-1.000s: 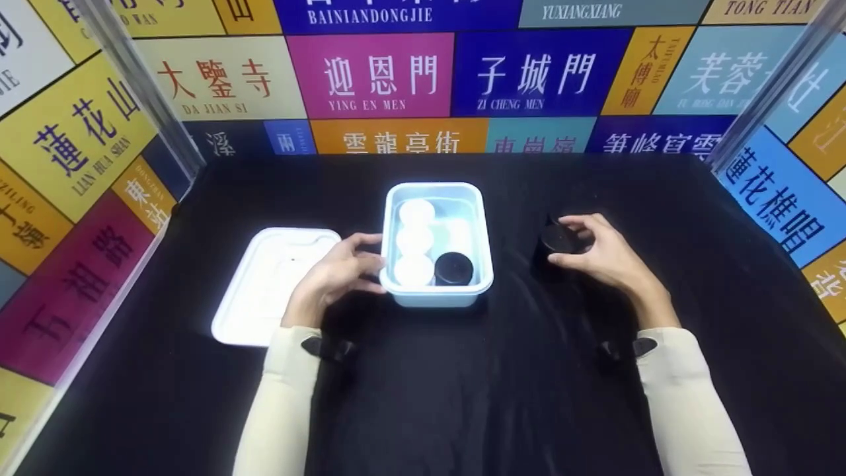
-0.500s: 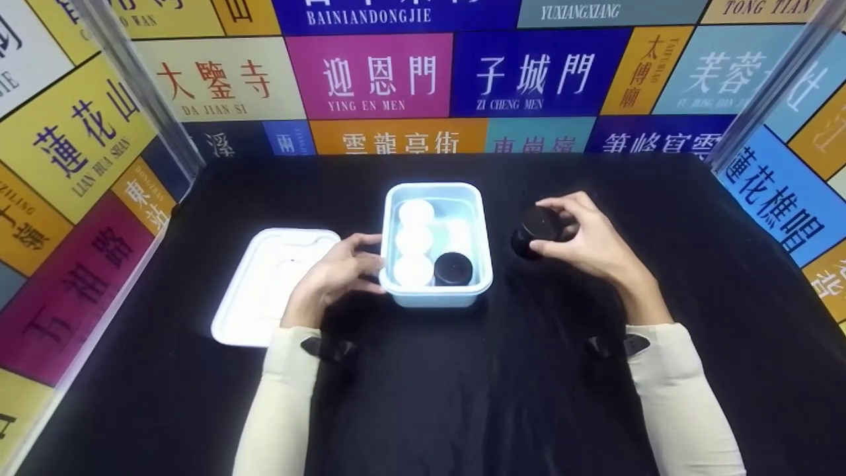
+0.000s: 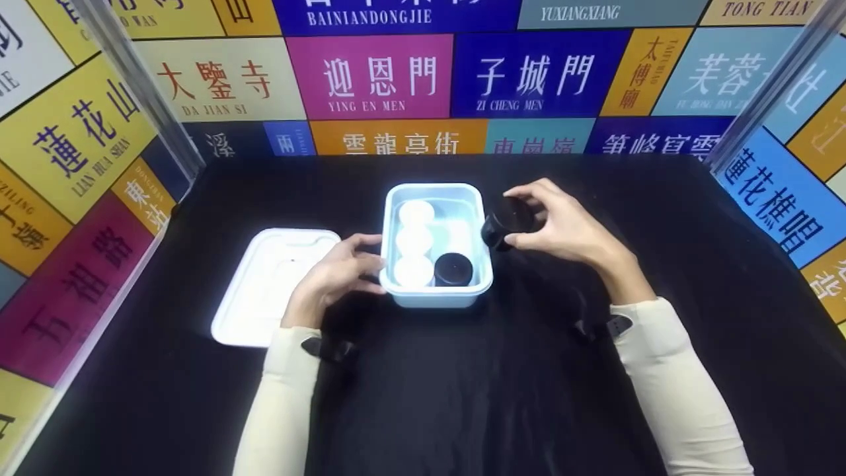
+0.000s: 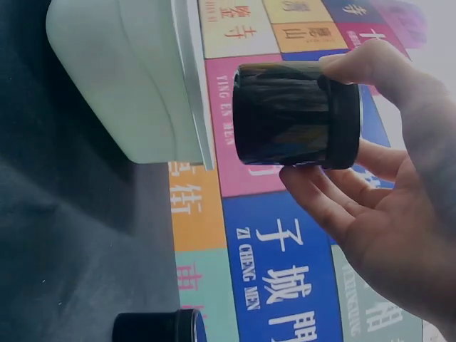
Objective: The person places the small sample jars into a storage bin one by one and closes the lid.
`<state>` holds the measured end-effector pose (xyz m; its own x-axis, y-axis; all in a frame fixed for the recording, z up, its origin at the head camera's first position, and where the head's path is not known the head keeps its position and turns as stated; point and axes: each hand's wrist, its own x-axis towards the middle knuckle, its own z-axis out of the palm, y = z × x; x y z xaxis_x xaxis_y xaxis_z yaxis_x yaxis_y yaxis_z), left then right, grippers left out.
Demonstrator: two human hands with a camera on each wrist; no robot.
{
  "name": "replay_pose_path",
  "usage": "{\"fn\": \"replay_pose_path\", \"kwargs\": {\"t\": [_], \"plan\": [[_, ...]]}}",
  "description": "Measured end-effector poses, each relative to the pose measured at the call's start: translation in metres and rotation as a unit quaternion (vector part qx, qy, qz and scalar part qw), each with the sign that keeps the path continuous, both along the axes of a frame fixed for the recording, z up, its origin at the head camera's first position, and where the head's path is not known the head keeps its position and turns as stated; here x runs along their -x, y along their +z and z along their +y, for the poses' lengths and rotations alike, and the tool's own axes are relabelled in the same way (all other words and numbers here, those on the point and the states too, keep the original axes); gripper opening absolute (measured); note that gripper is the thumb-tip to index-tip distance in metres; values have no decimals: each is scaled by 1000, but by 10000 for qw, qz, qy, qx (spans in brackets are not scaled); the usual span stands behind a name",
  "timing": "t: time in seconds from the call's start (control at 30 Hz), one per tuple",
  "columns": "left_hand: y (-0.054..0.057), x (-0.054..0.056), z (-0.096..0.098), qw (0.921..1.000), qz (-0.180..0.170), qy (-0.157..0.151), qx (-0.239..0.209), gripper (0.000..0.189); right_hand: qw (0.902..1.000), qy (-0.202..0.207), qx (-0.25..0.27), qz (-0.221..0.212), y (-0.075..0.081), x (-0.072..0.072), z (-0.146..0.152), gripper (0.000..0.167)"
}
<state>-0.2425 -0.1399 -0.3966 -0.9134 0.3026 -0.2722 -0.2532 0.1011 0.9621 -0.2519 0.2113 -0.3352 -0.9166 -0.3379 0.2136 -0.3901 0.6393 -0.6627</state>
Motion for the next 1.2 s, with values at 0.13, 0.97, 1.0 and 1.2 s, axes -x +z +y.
{"fn": "replay_pose_path", "kwargs": {"t": [0.13, 0.97, 1.0, 1.2], "plan": [[0, -1, 0, 10000, 13, 16, 42, 59, 9992, 284, -297, -17, 3, 7, -12, 65], [1, 0, -1, 10000, -12, -1, -80, 59, 9796, 1093, -1634, -408, 8, 52, -56, 67], [1, 0, -1, 10000, -5, -4, -72, 59, 9783, 1116, -1696, -414, 6, 53, -58, 67], [1, -1, 0, 10000, -11, -15, -46, 59, 9669, 1267, -2158, -492, -3, 58, -66, 69]]}}
